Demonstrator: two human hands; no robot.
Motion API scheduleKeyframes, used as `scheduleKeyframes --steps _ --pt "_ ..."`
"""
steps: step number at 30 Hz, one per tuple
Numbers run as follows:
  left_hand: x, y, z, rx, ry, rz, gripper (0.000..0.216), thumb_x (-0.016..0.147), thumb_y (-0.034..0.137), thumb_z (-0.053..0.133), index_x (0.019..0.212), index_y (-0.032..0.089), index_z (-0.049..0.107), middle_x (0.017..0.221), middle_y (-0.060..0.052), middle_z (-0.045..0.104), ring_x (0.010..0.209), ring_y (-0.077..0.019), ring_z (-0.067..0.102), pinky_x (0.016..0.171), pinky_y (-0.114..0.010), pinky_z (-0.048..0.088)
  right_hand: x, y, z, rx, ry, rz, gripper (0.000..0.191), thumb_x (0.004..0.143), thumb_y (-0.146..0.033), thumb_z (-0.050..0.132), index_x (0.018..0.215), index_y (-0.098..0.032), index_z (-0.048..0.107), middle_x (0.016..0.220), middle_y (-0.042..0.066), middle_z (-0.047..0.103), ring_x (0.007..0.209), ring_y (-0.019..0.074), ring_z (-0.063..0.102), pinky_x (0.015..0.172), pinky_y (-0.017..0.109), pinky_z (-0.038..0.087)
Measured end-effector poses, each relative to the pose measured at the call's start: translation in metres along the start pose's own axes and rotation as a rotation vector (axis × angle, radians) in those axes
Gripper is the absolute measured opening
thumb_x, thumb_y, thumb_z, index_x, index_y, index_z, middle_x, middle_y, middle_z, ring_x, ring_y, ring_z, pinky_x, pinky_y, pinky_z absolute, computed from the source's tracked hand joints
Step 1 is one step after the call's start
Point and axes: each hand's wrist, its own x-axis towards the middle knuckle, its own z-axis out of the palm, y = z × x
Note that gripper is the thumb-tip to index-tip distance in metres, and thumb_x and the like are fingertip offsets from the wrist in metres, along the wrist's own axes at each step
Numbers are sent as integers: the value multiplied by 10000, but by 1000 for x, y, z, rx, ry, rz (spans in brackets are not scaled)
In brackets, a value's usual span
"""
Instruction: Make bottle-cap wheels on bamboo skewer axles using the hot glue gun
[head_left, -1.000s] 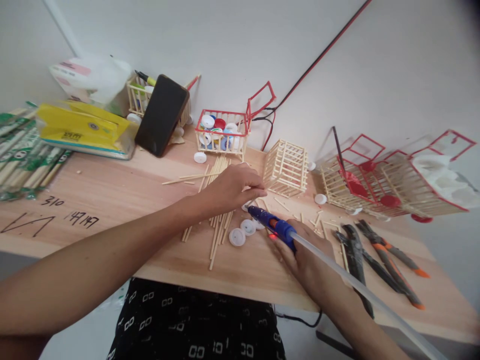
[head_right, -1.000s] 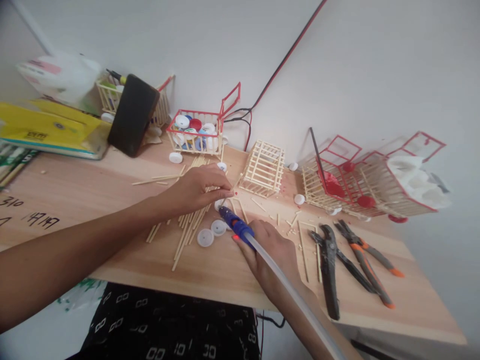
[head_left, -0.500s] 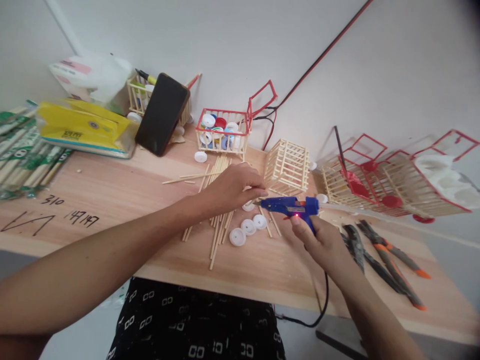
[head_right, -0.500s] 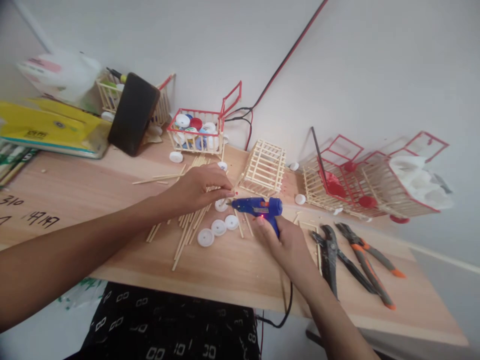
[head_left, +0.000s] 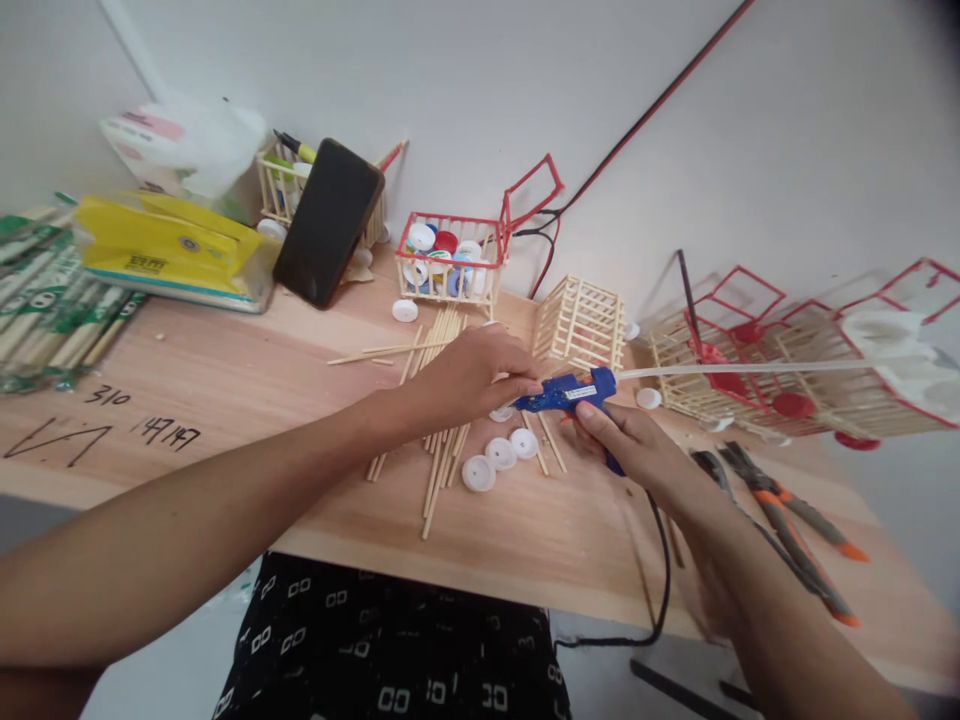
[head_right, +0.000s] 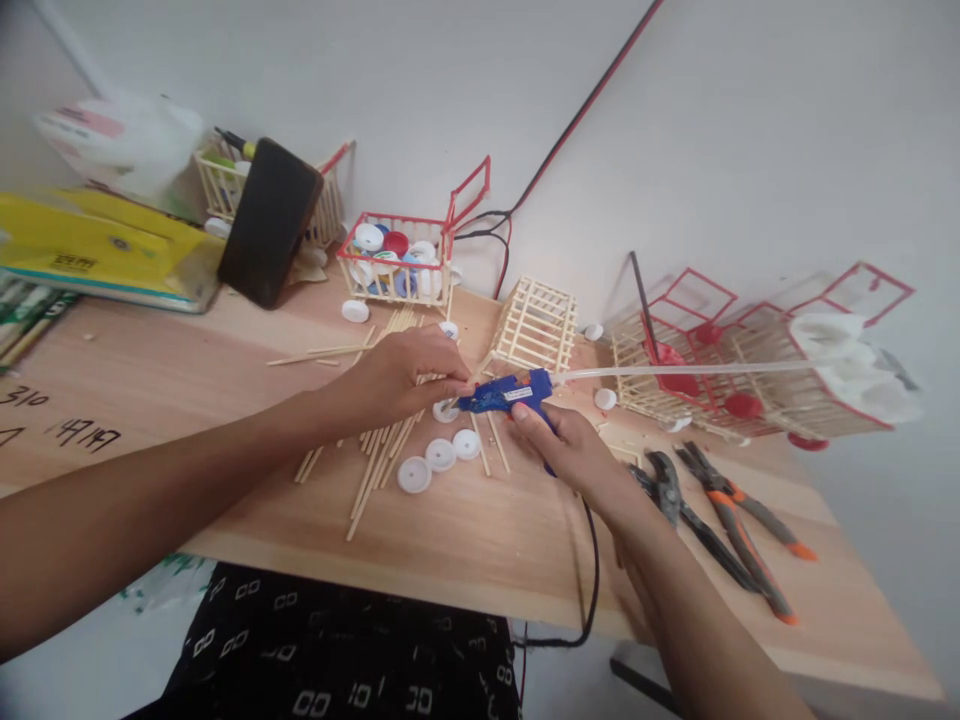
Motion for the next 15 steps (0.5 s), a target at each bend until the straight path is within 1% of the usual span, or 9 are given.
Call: scheduleKeyframes --steps 7,9,12,15 --pt "0 1 0 6 10 5 187 868 245 563 759 144 676 735 -28 687 722 -149 577 765 -304 402 2 -1 -3 -47 9 -39 511 883 -612 352 593 -196 413 546 -26 417 518 112 388 503 252 298" --pt "0 1 0 7 6 0 184 868 244 562 761 147 676 739 -26 688 721 -147 577 770 -305 403 1 -1 -6 -36 3 -41 518 889 -604 346 605 -186 459 559 -20 441 524 112 404 503 247 314" --pt "0 1 -1 8 0 -4 186 870 245 559 770 142 679 755 -37 694 742 -155 587 776 -313 407 0 -3 -9 -3 -18 2 515 891 -592 360 677 -167 559 600 -6 493 536 111 437 490 233 329" --pt "0 2 -1 15 -5 -10 188 870 244 561 772 136 680 752 -42 692 744 -159 586 766 -314 410 -2 -7 -12 29 -3 57 512 876 -601 389 696 -162 581 594 -8 490 512 102 424 455 223 308"
